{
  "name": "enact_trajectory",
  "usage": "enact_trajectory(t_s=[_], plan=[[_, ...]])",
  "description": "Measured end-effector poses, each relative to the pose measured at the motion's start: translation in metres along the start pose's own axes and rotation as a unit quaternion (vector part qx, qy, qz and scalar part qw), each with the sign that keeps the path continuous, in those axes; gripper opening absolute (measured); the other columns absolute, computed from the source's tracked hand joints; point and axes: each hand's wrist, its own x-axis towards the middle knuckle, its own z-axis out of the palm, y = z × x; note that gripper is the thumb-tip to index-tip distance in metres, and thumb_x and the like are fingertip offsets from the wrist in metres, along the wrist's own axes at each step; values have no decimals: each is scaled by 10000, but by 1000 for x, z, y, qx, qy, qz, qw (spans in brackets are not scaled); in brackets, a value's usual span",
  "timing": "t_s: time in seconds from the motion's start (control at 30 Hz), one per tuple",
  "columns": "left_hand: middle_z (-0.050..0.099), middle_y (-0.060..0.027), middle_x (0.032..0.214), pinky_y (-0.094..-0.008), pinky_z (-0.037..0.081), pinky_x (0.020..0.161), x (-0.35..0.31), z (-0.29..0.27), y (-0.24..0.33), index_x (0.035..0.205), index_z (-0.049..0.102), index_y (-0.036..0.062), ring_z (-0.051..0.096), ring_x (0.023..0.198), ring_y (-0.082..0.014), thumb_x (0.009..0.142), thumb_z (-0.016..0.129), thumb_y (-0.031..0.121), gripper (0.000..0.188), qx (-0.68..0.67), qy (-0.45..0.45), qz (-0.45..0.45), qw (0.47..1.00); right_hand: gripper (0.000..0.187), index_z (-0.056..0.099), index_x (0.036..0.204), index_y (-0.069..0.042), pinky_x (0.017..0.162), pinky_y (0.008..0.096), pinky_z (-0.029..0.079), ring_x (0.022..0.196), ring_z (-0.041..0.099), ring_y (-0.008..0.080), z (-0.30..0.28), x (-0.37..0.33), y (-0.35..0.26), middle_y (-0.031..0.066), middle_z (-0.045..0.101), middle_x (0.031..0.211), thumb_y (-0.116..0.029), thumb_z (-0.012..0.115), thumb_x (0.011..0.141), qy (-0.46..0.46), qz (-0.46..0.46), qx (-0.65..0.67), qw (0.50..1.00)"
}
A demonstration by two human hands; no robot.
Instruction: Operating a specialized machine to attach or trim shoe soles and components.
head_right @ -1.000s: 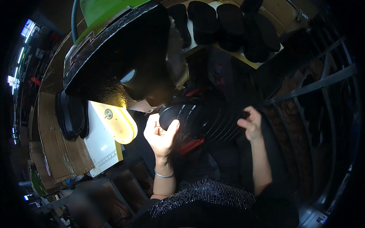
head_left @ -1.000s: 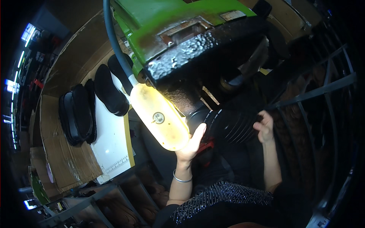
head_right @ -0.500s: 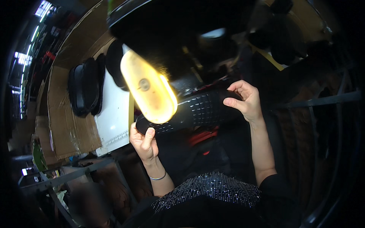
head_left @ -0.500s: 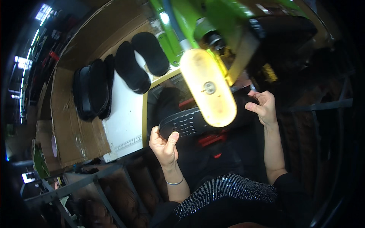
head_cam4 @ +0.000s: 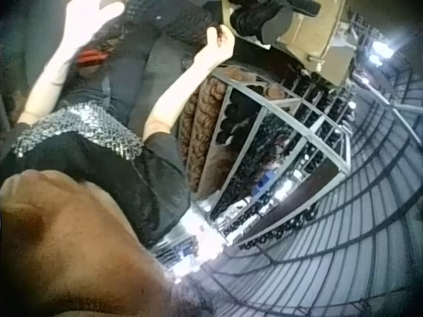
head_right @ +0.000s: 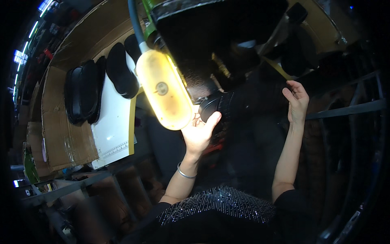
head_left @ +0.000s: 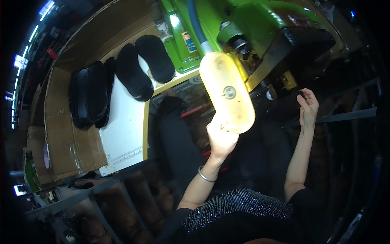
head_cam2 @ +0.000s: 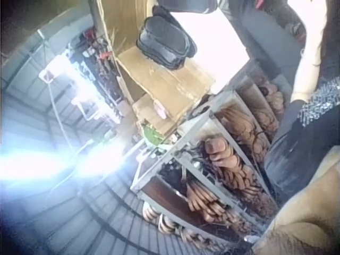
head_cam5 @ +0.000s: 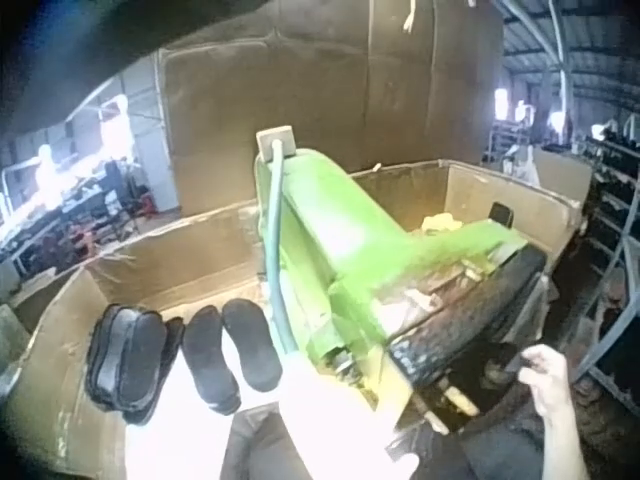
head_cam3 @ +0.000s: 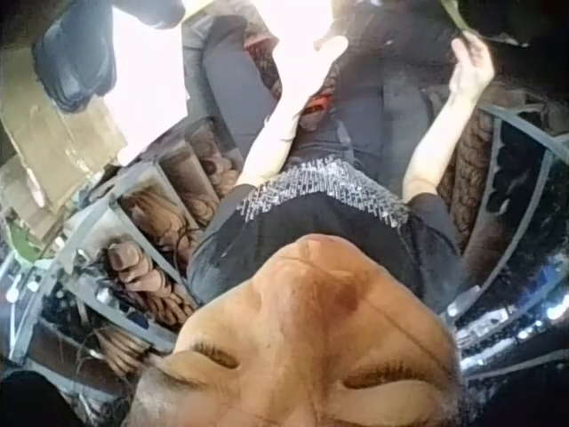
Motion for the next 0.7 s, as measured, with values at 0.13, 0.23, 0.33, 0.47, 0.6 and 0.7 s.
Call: enact_trajectory(t_s=[0.13,0.23,0.33,0.47,0.6,0.7], plan=[[610,-39,868,-205,478,715,1,-4,-12,957,553,-17,575,761,-84,770,689,-92,242,106,6,55,993,249,618,1009,-17,803,197,431,881,562,80,13,16,-20,24,615,940,6,703,776,-33,-12,-62,997],[667,-125,930,-254,502,747,-5,-12,1,1016,581,-103,637,805,-151,734,629,-86,287,34,49,1,998,233,624,983,-19,783,191,434,851,564,73,28,16,-28,17,618,913,-10,716,769,-61,-10,-75,995],[651,-115,928,-241,495,740,0,-12,38,989,572,-88,618,805,-130,752,671,-80,257,16,57,26,998,221,627,958,-17,740,185,448,797,568,68,53,3,-32,10,620,867,-4,723,759,-61,1,-73,996],[636,-82,854,-223,478,683,-7,-47,47,908,576,-49,583,729,-98,737,711,-45,218,-10,92,-27,995,221,618,949,-1,727,194,480,770,592,83,76,-4,-20,33,634,843,8,722,755,-108,37,-32,993],[627,-65,828,-228,464,701,-15,-86,65,906,585,-39,570,719,-98,685,685,-65,245,11,137,-18,990,364,547,1068,11,714,209,493,763,607,98,114,-23,-17,65,643,835,17,721,748,-161,43,40,985],[630,-129,1007,-321,490,848,-34,-130,87,1114,545,-54,615,890,-211,741,633,-14,385,-7,156,-8,988,572,348,1287,48,632,215,499,687,605,114,129,-36,-10,95,621,772,-1,661,811,-270,82,96,955]])
